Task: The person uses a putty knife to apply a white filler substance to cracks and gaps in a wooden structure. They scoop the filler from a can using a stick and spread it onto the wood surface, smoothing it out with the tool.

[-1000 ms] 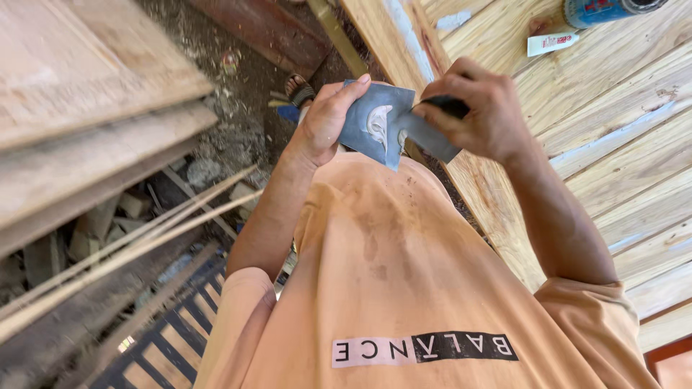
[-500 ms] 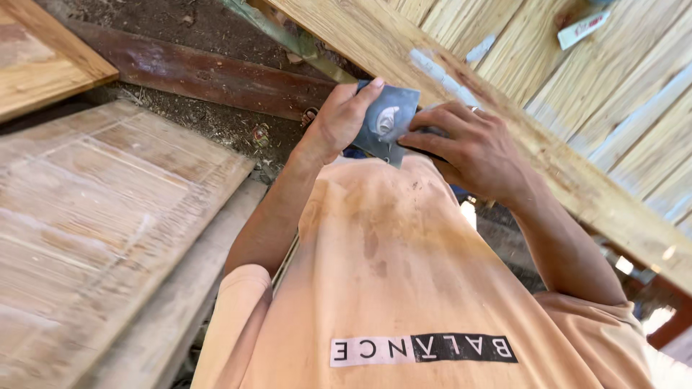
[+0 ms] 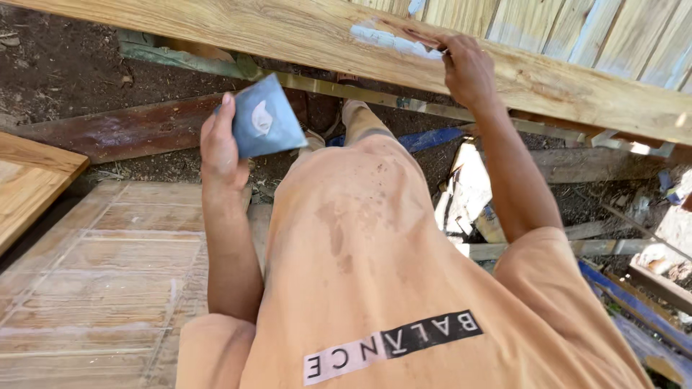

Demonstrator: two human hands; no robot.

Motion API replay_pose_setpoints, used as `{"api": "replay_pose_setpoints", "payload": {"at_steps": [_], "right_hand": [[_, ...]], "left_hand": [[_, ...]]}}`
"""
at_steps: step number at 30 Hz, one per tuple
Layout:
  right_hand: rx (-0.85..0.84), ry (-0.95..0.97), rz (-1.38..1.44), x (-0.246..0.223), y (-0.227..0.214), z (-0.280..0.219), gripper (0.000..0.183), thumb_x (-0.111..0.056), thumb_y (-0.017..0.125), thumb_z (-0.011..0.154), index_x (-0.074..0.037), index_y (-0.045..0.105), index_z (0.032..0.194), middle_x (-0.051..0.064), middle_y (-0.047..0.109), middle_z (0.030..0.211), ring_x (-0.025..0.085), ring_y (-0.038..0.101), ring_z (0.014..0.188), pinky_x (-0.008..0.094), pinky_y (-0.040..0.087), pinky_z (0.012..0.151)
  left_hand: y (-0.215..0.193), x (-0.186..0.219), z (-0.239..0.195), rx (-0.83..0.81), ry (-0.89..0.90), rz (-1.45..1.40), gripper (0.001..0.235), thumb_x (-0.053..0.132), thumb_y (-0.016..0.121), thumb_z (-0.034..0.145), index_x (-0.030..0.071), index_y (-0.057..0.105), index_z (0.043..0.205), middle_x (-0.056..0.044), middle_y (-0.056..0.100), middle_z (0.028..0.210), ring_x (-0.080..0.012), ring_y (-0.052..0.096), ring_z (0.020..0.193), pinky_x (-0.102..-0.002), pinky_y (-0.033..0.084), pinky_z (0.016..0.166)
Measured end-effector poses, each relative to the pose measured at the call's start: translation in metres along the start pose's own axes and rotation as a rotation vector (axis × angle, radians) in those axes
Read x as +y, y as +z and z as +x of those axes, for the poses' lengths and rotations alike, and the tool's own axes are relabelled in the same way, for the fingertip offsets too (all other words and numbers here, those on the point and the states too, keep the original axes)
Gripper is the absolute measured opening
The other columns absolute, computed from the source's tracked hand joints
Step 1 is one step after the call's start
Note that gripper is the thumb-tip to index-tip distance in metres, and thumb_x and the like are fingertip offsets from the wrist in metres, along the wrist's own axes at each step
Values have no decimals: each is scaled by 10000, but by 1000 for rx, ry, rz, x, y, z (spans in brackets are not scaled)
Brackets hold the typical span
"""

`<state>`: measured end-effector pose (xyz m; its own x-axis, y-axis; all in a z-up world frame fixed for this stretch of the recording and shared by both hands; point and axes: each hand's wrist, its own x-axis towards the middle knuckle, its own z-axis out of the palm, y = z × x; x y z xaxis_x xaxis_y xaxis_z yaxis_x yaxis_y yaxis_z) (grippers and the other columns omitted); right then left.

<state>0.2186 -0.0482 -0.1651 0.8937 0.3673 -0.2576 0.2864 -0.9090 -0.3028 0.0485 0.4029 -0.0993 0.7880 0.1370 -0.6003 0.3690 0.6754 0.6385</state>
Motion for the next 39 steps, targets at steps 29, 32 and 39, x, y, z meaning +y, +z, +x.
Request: {"api": "replay_pose_setpoints", "payload": {"at_steps": [29,32,39], "right_hand": [[20,-219,71,-79,9,100,373,48,568,910,-72,765,1203,110,730,1200,288,654,1091,451,534,913],[1,-279,68,-108,39,119,393,56,555,903,-64,745,1225,122,724,1191,294,654,1096,449,523,913],[-78,-221,142,-139,33,139,353,13,573,965,-87,732,1264,120,719,1164,294,658,1075,465,506,933]], "left_hand": [[-70,-56,-32,264,-62,-139,342,350,590,1065,30,702,1107,-49,741,1052,-146,705,932,-320,582,860],[-84,-52,-40,302,-63,-156,332,351,591,1054,42,697,1111,-43,736,1045,-143,700,925,-325,575,847],[-131,-57,-74,388,5,-201,389,359,572,1058,5,675,1181,-61,727,1114,-158,702,993,-330,578,896]]}}
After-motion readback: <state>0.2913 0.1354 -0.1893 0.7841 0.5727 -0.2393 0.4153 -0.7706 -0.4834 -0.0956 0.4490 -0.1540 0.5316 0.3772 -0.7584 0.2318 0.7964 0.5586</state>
